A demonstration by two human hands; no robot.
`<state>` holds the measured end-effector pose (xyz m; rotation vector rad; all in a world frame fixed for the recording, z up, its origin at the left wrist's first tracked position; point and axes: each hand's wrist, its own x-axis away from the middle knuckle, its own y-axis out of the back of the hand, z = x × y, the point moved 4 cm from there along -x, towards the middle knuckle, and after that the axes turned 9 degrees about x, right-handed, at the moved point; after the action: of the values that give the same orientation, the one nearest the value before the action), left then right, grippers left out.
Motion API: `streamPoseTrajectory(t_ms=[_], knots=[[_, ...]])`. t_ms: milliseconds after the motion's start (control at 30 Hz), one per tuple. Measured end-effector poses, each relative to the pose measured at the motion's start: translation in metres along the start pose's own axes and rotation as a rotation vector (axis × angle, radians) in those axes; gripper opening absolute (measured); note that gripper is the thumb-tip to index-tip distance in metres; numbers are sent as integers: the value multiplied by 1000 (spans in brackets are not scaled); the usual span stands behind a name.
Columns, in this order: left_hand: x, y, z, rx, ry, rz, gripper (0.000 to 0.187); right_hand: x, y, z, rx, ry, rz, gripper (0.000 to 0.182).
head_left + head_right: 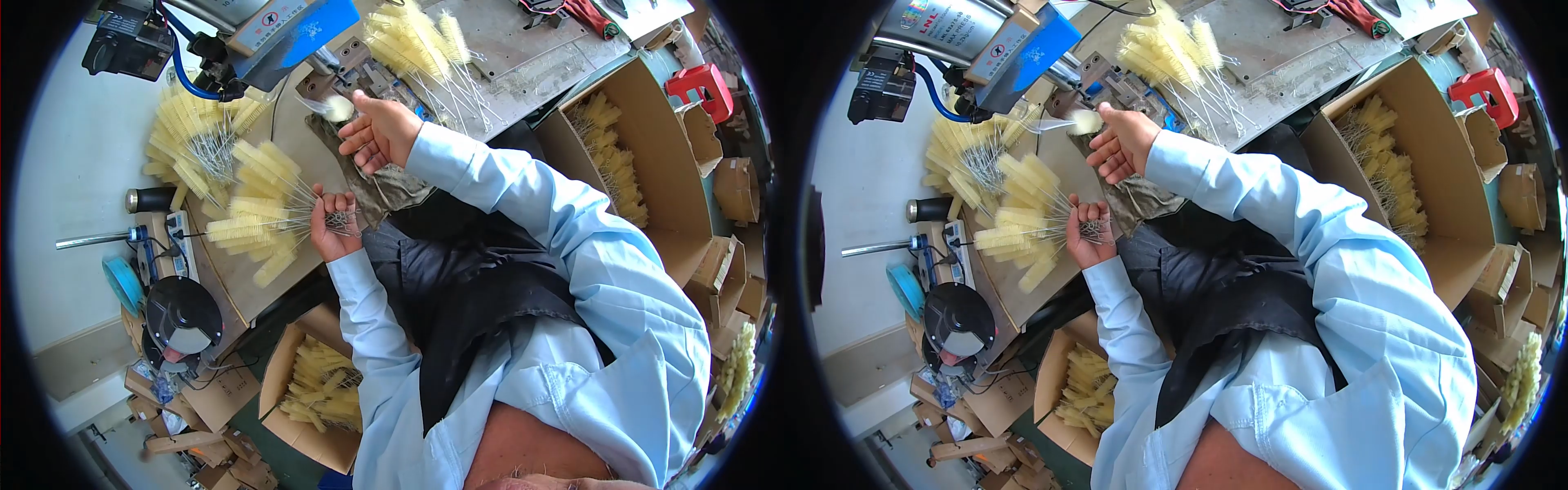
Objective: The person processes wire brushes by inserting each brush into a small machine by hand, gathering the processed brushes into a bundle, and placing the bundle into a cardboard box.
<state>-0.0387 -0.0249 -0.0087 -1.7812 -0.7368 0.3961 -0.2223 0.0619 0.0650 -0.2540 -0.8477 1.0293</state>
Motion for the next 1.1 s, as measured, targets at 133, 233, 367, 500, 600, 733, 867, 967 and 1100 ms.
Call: streamPoseTrajectory(t_ms=[133, 233, 367, 500, 600, 733, 867, 967, 1100], knots=[[0, 0, -1, 6, -5, -2, 30, 11, -6, 6, -160, -23, 112, 70], [-1, 0, -1, 15, -3, 14, 30, 28, -16, 10, -206, -42, 97, 60], [-1, -1, 0, 21, 8, 28, 30, 7, -18, -9, -135, -48, 111, 36], [-1, -3, 0, 20, 2, 26, 30, 4, -22, -31, 26, 2, 83, 36], [0, -3, 0, 16, 0, 25, 30, 12, -25, -36, 134, 90, 20, 39], [0, -4, 0, -12, -2, 14, 29, 32, -4, -31, 101, 229, -119, 41], [1, -4, 0, 0, 15, 3, 28, 41, 28, -25, 216, 316, -214, 44], [0, -4, 0, 22, 27, 5, 27, 41, 40, -17, 314, 326, -313, 43], [1, -6, 0, 53, 31, 24, 27, 36, 47, -13, 343, 356, -360, 43]])
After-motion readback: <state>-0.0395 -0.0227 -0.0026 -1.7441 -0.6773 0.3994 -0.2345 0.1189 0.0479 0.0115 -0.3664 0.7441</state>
